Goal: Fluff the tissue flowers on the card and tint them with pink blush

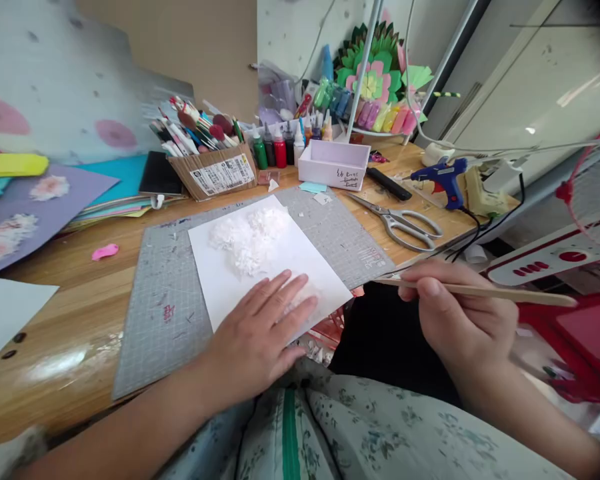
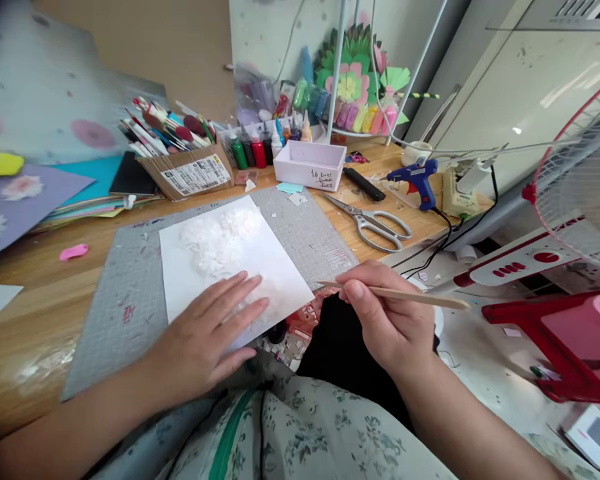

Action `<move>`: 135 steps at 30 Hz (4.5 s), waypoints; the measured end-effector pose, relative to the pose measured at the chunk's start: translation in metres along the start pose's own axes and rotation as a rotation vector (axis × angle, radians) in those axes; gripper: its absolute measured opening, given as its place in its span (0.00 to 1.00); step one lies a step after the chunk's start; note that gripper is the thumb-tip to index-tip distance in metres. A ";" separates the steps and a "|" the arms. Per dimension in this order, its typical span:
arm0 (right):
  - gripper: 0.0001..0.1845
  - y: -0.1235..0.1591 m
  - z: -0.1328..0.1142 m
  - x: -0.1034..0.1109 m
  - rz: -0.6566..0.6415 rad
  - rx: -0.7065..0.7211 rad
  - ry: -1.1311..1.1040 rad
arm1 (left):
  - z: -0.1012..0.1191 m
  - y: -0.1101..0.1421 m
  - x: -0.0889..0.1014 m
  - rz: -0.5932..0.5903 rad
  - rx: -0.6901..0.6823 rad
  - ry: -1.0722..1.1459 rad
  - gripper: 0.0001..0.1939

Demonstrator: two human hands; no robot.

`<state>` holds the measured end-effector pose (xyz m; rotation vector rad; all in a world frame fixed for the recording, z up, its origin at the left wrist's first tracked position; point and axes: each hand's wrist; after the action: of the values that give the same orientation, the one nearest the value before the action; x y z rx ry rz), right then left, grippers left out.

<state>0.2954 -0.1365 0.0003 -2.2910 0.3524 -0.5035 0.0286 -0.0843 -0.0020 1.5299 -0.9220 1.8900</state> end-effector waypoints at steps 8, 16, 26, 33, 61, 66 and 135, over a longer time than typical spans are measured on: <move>0.15 -0.039 0.053 -0.002 -0.486 0.269 0.478 | 0.003 -0.004 -0.021 -0.070 0.045 -0.083 0.25; 0.23 -0.093 0.110 -0.019 -1.021 0.279 0.803 | -0.026 0.025 0.002 0.007 0.055 -0.040 0.24; 0.25 -0.125 0.128 -0.091 -1.082 0.307 0.735 | -0.131 -0.021 0.015 0.110 0.380 -0.005 0.23; 0.27 -0.129 0.112 -0.122 -1.061 0.314 0.701 | -0.150 -0.021 -0.004 0.012 0.350 0.021 0.31; 0.16 -0.113 0.103 -0.140 -0.828 0.277 0.195 | -0.171 -0.014 -0.005 0.407 0.520 0.196 0.12; 0.18 -0.124 0.114 -0.140 -0.638 -0.400 0.252 | -0.182 -0.004 0.015 0.157 0.987 0.017 0.12; 0.17 -0.189 0.045 -0.345 0.226 -0.290 -0.145 | -0.142 -0.005 0.014 0.694 0.348 0.206 0.18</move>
<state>0.0290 0.1560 0.0232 -2.5065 0.6383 -0.1792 -0.0573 0.0296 -0.0047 1.2401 -1.1712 2.7620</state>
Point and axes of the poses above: each hand's wrist, its own y-axis away from the middle knuckle, its own x-axis out of the back of the hand, z = x × y, and after that the axes turned 10 degrees about x, right-handed
